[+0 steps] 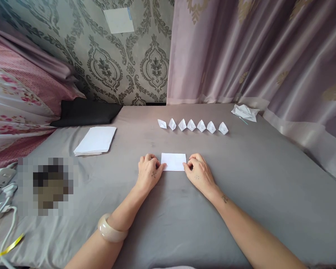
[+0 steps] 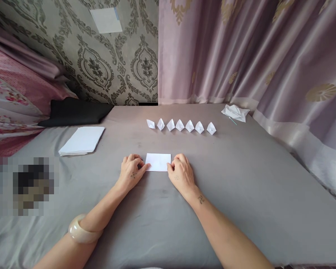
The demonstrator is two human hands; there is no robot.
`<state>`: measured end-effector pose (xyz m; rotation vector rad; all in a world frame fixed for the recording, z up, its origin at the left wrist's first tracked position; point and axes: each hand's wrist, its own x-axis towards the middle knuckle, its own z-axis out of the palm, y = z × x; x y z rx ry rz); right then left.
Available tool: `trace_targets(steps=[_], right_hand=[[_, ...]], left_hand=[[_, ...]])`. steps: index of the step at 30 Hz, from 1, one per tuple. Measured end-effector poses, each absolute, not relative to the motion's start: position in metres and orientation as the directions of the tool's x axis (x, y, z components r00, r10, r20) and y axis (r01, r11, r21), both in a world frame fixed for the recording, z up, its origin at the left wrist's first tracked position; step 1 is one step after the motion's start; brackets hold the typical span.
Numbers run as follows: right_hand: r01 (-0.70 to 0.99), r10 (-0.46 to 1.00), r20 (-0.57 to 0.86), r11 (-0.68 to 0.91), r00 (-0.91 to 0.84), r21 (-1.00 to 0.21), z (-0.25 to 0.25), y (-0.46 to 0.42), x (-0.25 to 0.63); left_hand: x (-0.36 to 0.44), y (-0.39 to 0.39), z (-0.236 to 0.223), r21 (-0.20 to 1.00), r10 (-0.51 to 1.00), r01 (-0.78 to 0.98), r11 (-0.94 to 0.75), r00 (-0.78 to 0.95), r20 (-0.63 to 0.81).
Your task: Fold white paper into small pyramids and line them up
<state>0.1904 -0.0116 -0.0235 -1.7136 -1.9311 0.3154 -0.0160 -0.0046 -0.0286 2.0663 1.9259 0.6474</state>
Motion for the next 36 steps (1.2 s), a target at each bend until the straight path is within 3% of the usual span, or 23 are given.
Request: trace_targets(steps=[3,6,9,13,18,21,26,29,31,33,36], right_hand=[[0.836,0.967,0.246,0.191,-0.069,-0.514,-0.024,-0.011,0.192],[0.794,0.944,0.282,0.301,-0.17,-0.529,-0.025,-0.011,0.194],[0.754,0.894,0.338,0.434,-0.293,-0.494,-0.024,-0.012,0.194],[0.749,0.871,0.365,0.476,-0.329,-0.461,-0.02,-0.018,0.193],[0.754,0.856,0.361,0.504,-0.37,-0.421,-0.018,-0.022,0.192],[0.743,0.836,0.395,0.531,-0.382,-0.407,-0.02,-0.02,0.192],[0.704,0.806,0.461,0.568,-0.371,-0.427,-0.013,-0.02,0.189],[0.584,0.832,0.472,0.546,-0.292,-0.6,0.002,-0.023,0.188],[0.436,0.892,0.405,0.452,-0.202,-0.778,0.012,-0.024,0.191],[0.254,0.961,0.223,0.259,-0.164,-0.932,0.02,-0.024,0.195],[0.01,0.963,-0.036,-0.035,-0.267,-0.999,0.024,-0.023,0.199]], left_hand=[[-0.015,-0.007,-0.023,0.385,0.973,0.908,-0.166,0.089,0.211],[-0.012,-0.01,-0.017,0.272,0.893,0.863,-0.425,0.35,0.284],[-0.009,-0.012,-0.015,0.242,0.78,0.743,-0.624,0.573,0.251],[-0.009,-0.012,-0.018,0.233,0.776,0.743,-0.628,0.572,0.265],[-0.009,-0.012,-0.019,0.047,0.731,0.759,-0.649,0.606,0.313],[-0.007,-0.011,-0.017,0.024,0.723,0.765,-0.643,0.597,0.349],[-0.007,-0.014,-0.006,0.22,0.706,0.691,-0.688,0.569,0.421],[-0.007,-0.02,0.002,0.482,0.756,0.583,-0.654,0.492,0.431],[-0.006,-0.023,0.005,0.734,0.873,0.481,-0.479,0.349,0.341],[-0.004,-0.026,0.008,0.938,0.968,0.276,-0.208,0.197,0.157],[-0.002,-0.025,0.008,0.995,0.99,-0.058,0.087,0.119,-0.079]])
